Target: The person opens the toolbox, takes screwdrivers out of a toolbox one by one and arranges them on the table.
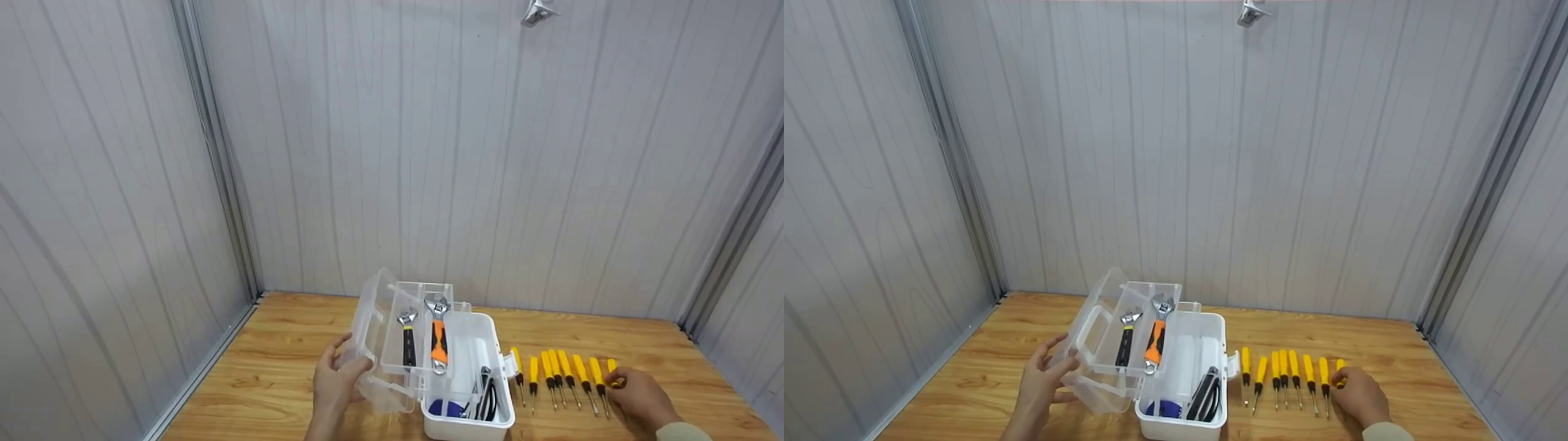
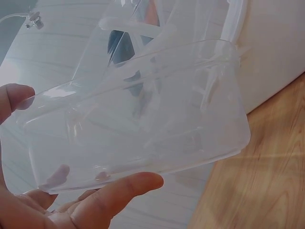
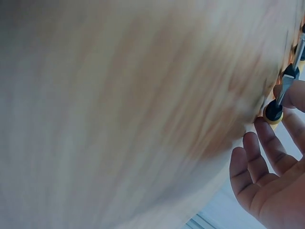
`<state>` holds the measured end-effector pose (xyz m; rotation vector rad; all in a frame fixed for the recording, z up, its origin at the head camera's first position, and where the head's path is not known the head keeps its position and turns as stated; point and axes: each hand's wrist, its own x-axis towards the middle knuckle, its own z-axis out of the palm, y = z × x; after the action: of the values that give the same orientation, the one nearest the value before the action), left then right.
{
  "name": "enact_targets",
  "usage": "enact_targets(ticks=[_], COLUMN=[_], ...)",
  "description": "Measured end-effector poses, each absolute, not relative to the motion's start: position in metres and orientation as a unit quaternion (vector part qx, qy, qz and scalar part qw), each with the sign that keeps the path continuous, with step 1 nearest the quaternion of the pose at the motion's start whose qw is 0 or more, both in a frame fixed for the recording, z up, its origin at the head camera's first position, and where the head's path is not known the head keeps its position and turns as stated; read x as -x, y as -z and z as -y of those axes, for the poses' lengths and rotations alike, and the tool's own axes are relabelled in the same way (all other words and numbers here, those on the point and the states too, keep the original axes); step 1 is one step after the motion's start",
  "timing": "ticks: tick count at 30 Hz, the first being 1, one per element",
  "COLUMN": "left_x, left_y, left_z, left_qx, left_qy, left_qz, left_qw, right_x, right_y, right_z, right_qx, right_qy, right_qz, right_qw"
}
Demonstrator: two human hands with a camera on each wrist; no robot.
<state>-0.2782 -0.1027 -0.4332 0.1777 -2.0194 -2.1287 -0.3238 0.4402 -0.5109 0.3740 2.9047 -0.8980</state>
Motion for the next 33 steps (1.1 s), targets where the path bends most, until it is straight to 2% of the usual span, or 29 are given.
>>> enact_targets(ticks=[16,21,26,29,33], left_x=[0.279,0.277,0.278,0.279,0.279], left_y=[0.434,0.434,0.434,0.434,0.433], left_z=[0.103,0.103,0.102,0.101,0.100], left_qx=[-0.063,-0.050,-0.048,-0.056,-0.057], left_qy=[0.714,0.720,0.724,0.723,0.722], left_qz=[0.690,0.685,0.680,0.679,0.680], left_qw=[0.100,0.100,0.104,0.109,0.115], right_x=[0.325,0.322,0.318,0.317,0.319], right_y=[0.513,0.514,0.503,0.486,0.460], right_z=[-0.439,-0.439,-0.437,-0.431,-0.414], right_qx=[-0.123,-0.098,-0.089,-0.077,-0.039], right_qy=[0.272,0.269,0.271,0.280,0.304], right_qz=[-0.954,-0.958,-0.958,-0.957,-0.950], right_qw=[0.033,0.033,0.033,0.009,-0.053])
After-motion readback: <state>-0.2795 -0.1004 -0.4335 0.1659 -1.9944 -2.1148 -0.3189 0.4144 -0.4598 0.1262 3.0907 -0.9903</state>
